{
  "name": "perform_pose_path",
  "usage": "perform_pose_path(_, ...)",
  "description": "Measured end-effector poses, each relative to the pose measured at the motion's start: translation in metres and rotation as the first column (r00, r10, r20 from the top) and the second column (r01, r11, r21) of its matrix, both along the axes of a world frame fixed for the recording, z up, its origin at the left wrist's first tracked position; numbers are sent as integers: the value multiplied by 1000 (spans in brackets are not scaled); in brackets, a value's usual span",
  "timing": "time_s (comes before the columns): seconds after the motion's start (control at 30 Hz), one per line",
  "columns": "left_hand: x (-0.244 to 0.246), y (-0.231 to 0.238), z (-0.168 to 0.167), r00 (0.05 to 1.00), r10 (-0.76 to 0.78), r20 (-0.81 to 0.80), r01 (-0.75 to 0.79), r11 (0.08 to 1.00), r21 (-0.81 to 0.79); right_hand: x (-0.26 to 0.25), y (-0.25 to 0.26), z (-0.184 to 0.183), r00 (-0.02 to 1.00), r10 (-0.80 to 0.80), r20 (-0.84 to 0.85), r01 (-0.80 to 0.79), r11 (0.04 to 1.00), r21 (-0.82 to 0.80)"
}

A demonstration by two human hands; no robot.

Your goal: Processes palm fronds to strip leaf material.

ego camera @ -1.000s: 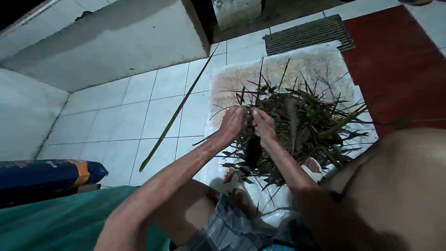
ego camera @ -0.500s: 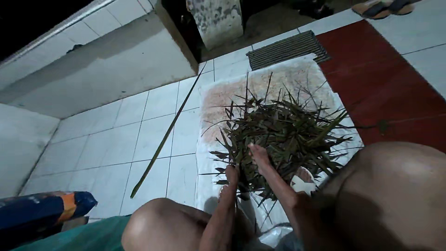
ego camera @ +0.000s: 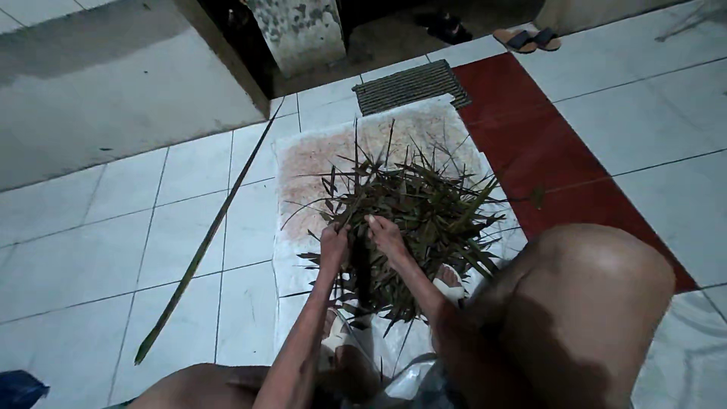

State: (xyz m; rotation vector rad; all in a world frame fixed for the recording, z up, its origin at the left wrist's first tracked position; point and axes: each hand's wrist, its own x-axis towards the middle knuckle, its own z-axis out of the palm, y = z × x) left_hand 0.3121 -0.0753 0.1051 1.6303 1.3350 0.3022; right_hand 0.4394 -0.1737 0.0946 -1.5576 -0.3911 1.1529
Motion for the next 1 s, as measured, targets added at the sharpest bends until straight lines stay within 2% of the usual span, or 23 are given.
perform_pose_path(0.17,7,24,47,958,-254,-131,274,946,171,12,2,23,997,68,38,-73,987,143)
perform_pose_path(0.3,9,25,74,912,-352,-208,398,883,248,10,0,30,997,64,-39,-55,978,202)
perform_pose_path(0.4,10,22,81,863,-419,-281,489,831,265,11,-3,28,993,43,-112,-14,968,252)
perform_pose_path(0.57,12,11,90,776,-454,-438,612,711,347,13,-7,31,972,5,-236,55,967,247)
perform_pose_path(0.7,22,-11,101,699,-398,-595,683,617,391,4,-7,30,978,-86,-190,123,974,190)
perform_pose_path(0.83,36,-30,106,692,-368,-621,659,674,334,5,-6,20,989,-81,-122,88,995,52)
perform_pose_path(0.97,44,-20,119,788,-351,-506,567,735,371,23,-10,-3,992,-49,-113,34,991,-132)
perform_pose_path(1.0,48,-13,123,824,-337,-455,525,757,390,31,-12,-7,995,2,-101,-20,985,-173)
